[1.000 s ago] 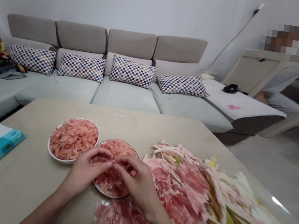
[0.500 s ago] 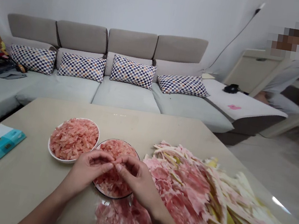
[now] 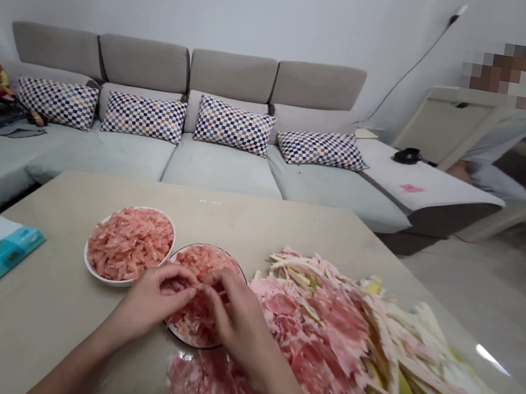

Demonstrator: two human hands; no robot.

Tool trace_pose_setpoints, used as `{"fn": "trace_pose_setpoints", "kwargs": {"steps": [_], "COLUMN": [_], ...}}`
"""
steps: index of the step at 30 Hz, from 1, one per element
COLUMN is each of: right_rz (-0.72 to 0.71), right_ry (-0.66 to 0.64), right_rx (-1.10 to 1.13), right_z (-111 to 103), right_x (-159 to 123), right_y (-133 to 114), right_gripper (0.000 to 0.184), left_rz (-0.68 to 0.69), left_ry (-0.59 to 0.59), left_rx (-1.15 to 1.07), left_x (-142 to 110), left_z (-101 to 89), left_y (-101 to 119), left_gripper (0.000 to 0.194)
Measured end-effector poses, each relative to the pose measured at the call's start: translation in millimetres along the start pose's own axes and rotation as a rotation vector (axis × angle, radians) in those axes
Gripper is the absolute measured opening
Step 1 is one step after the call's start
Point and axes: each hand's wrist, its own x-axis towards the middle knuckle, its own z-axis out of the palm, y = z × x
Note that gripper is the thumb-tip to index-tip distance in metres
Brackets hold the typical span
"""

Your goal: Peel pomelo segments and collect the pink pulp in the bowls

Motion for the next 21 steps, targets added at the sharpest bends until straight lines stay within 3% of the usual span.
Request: {"fn": "trace_pose_setpoints", "kwargs": {"steps": [5, 13, 18, 21], "right_rz": [-0.001, -0.030, -0.051, -0.099], "right_ry": [0.061, 0.079, 0.141, 0.168], "right_rx": [0.055, -0.066, -0.105, -0.119], "right_z": [1, 4, -3, -6], "right_x": [1, -1, 2, 5], "right_y": [3, 3, 7, 12], "right_gripper": [0.010, 0.009, 0.011, 0.014], "left_rz": [0.008, 0.064, 0.175, 0.241], "left_ry": [-0.002, 0.048, 0.194, 0.217], "left_rx": [-0.005, 0.119, 0.338, 0.385], "left_x": [0, 0, 0, 2], "left_z": [-0.3, -0.8, -5.4, -4.4], "left_y": [-3, -4, -6, -9], "left_gripper": [0.013, 0.011, 0.012, 0.015]}}
